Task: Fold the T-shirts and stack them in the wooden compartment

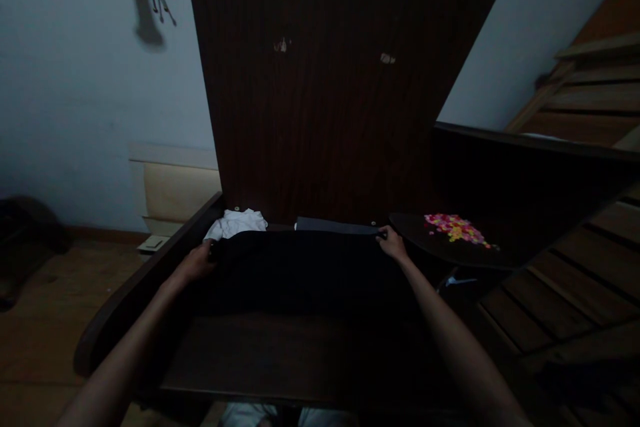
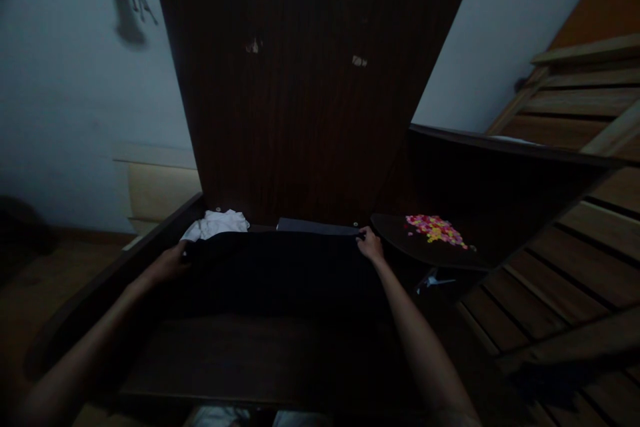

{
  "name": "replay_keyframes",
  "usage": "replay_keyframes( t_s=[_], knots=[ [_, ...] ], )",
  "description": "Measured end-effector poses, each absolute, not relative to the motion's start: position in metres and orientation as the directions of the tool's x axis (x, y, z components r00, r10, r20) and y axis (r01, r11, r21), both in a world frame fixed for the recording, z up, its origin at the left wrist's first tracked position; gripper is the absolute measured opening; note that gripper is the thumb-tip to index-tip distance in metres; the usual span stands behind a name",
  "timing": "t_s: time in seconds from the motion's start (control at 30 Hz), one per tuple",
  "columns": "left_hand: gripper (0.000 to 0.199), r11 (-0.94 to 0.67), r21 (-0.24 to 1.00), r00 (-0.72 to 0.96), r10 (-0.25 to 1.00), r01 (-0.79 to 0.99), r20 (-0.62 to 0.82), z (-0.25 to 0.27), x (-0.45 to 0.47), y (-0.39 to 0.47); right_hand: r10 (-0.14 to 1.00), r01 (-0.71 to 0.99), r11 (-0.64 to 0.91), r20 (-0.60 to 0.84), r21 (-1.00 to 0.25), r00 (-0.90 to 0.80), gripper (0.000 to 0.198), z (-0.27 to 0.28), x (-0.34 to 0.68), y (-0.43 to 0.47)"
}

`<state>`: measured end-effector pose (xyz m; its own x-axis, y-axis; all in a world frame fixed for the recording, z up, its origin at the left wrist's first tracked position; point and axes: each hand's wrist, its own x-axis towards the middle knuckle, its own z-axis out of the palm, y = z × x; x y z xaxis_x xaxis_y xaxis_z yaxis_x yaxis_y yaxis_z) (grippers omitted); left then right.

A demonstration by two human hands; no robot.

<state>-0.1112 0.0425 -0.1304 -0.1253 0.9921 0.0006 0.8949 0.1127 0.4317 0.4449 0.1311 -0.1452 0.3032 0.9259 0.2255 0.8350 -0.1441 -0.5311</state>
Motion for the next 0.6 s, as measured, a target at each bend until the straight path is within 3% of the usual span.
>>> replay_keyframes(
  t_s=[0.2,0.33,0.47,0.6],
  knots=[
    [0.051,0.281,0.755,-0.247,0.955,0.593,-0.162,-0.121,-0.104,0.036,0.921,0.846,-0.119,0.261,-0.519,0.290,0.019,-0.152,0.448,0.132],
    [0.053,0.407,0.830,-0.256,0.909,0.382,-0.328,-0.109,-0.098,0.026,0.917,0.847,-0.120,0.268,-0.518,0.294,0.019,-0.152,0.447,0.133],
    [0.047,0.332,0.815,-0.239,0.940,0.476,-0.244,-0.096,-0.100,0.027,0.918,0.841,-0.138,0.252,-0.524,0.307,0.018,-0.151,0.446,0.131],
    [0.040,0.255,0.675,-0.291,0.955,0.693,-0.061,-0.069,-0.104,0.032,0.921,0.830,-0.135,0.240,-0.541,0.306,0.019,-0.151,0.446,0.130]
  ],
)
